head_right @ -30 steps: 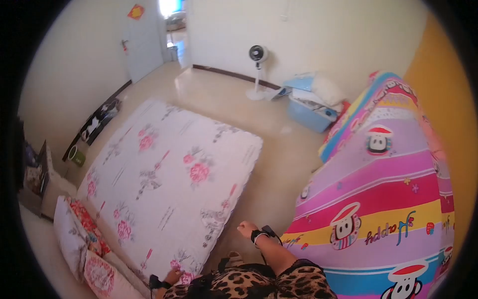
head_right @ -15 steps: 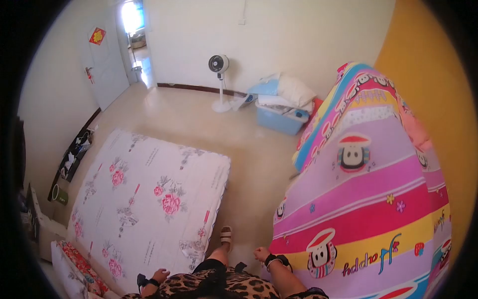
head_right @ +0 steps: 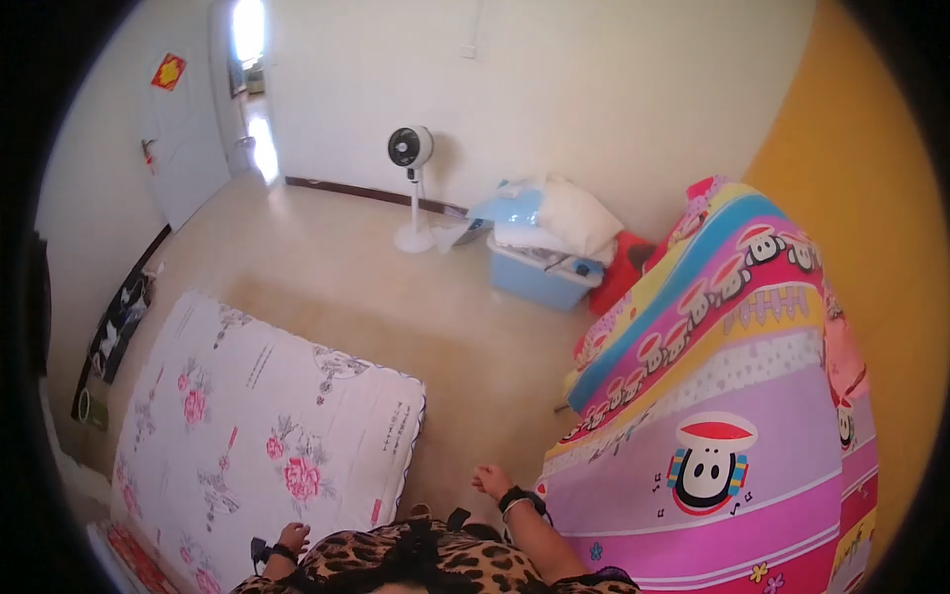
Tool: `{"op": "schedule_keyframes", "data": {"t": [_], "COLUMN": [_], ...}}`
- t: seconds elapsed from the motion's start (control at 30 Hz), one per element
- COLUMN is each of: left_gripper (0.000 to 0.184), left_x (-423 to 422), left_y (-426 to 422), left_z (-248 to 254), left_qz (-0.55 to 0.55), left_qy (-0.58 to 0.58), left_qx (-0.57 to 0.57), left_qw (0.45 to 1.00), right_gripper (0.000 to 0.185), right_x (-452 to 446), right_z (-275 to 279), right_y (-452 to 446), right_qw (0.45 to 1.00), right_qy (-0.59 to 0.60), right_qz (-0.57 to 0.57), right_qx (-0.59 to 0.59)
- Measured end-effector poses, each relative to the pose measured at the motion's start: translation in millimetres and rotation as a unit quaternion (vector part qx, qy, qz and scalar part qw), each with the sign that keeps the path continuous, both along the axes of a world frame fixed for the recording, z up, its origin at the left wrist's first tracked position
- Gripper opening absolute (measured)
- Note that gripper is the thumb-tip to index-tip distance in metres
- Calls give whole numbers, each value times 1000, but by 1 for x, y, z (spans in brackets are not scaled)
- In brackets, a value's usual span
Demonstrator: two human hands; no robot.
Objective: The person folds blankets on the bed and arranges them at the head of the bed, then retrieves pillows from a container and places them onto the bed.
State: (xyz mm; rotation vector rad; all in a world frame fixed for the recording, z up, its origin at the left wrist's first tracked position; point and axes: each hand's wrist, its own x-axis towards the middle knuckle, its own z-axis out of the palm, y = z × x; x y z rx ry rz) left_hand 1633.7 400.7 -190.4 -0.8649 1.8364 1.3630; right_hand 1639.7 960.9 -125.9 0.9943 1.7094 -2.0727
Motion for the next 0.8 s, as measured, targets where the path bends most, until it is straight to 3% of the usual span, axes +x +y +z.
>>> {"op": "schedule_keyframes", "data": {"t": [0.1, 0.13, 0.17, 0.2, 0.23, 0.27, 0.33, 0.47, 0.53, 0.57, 0.6, 0.67, 0.73, 0.77, 0.8], "left_gripper": [30, 38, 48, 50, 50, 51, 48, 47, 47, 47, 48, 50, 49, 37, 37], "left_x": [-105, -140, -175, -199, -226, -254, -286, -342, -362, -374, -380, -385, -403, -407, -417], "left_y": [71, 90, 106, 138, 165, 191, 286, 367, 373, 382, 391, 400, 408, 423, 427], "left_z": [18, 4, -15, 1, 5, 8, 82, 71, 37, 40, 44, 51, 54, 72, 66], "left_qz": [-190, -218, -244, -219, -258, -294, -120, -152, -229, -236, -256, -279, -141, -72, -77], "left_qy": [89, 135, 182, 220, 239, 259, 178, 165, 142, 134, 126, 100, 18, -2, -7], "left_qx": [-72, -78, -86, 10, 19, 29, 86, 118, 124, 118, 87, 53, 97, 91, 90], "left_qw": [975, 963, 949, 951, 936, 920, 973, 967, 955, 955, 954, 954, 985, 993, 993], "right_gripper": [24, 24, 21, 19, 16, 16, 14, 13, 17, 19, 22, 22, 21, 21, 20], "right_x": [-39, -45, -52, -62, -71, -83, -98, -165, -191, -203, -215, -245, -272, -288, -302], "right_z": [16, 16, 13, 9, 25, 12, -52, -80, -79, -84, -83, -77, -99, -124, -138], "right_y": [41, 60, 82, 101, 112, 134, 197, 305, 338, 360, 380, 414, 441, 458, 473], "right_qw": [999, 999, 997, 984, 981, 981, 980, 985, 994, 979, 913, 905, 899, 982, 996], "right_qy": [-3, -6, -9, -11, -64, -65, -52, -66, -100, -42, 11, -21, -8, 17, 45], "right_qz": [38, 30, -3, -36, -108, -110, -111, -57, -42, 105, 215, 206, 203, 93, -26], "right_qx": [37, 34, -70, -173, -145, -147, -156, -148, 9, 169, 348, 371, 387, 163, -70]}}
